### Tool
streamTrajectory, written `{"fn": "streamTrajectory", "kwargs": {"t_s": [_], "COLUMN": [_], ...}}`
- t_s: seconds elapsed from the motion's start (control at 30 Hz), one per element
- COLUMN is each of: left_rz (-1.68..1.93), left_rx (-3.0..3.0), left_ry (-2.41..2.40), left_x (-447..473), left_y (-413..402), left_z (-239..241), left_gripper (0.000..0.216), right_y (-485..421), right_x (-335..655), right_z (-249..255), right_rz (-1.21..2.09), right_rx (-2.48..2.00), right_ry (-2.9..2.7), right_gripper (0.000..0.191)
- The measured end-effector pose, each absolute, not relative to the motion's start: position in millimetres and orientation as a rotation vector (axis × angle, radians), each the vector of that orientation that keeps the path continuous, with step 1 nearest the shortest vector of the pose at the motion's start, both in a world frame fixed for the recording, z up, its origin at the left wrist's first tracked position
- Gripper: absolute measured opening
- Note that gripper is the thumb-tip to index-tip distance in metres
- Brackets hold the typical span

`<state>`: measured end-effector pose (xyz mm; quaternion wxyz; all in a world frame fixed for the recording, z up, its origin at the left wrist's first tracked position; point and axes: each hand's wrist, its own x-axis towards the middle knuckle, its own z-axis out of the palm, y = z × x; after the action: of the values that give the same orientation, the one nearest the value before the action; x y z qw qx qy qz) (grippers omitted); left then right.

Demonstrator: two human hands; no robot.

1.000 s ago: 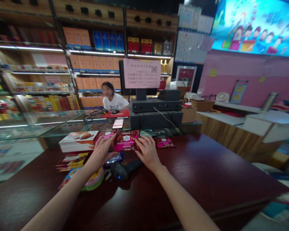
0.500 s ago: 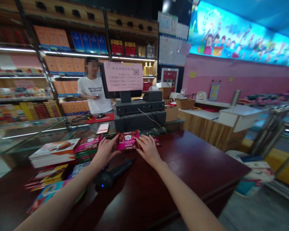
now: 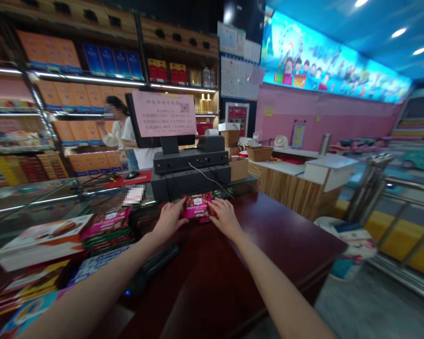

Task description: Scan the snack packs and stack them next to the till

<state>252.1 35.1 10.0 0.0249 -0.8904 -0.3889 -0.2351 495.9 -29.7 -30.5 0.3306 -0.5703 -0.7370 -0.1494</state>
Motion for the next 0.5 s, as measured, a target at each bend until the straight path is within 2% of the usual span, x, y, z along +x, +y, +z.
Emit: {"fn": "streamTrajectory", "kwargs": {"t_s": [0.27,0.5], "left_rz": [-0.476,-0.415], "left_rx": [-2.8,-2.802], "left_ry": [-1.474,-1.587], "left_x": [295.1,312.0], "left_y": [40.4,45.8], "left_z": [5.7,-7.8], "left_gripper": [0.08,0.068], "right_y": [-14.2,-1.1], "right_x": [520.8,528.4], "right_z": [-36.5,-47.5], "right_rz": [-0.192,-0.018], "right_rx": [-1.695,-1.783], "right_ry": [-1.894,-1.875], "right_gripper": [0.054,0.053]}}
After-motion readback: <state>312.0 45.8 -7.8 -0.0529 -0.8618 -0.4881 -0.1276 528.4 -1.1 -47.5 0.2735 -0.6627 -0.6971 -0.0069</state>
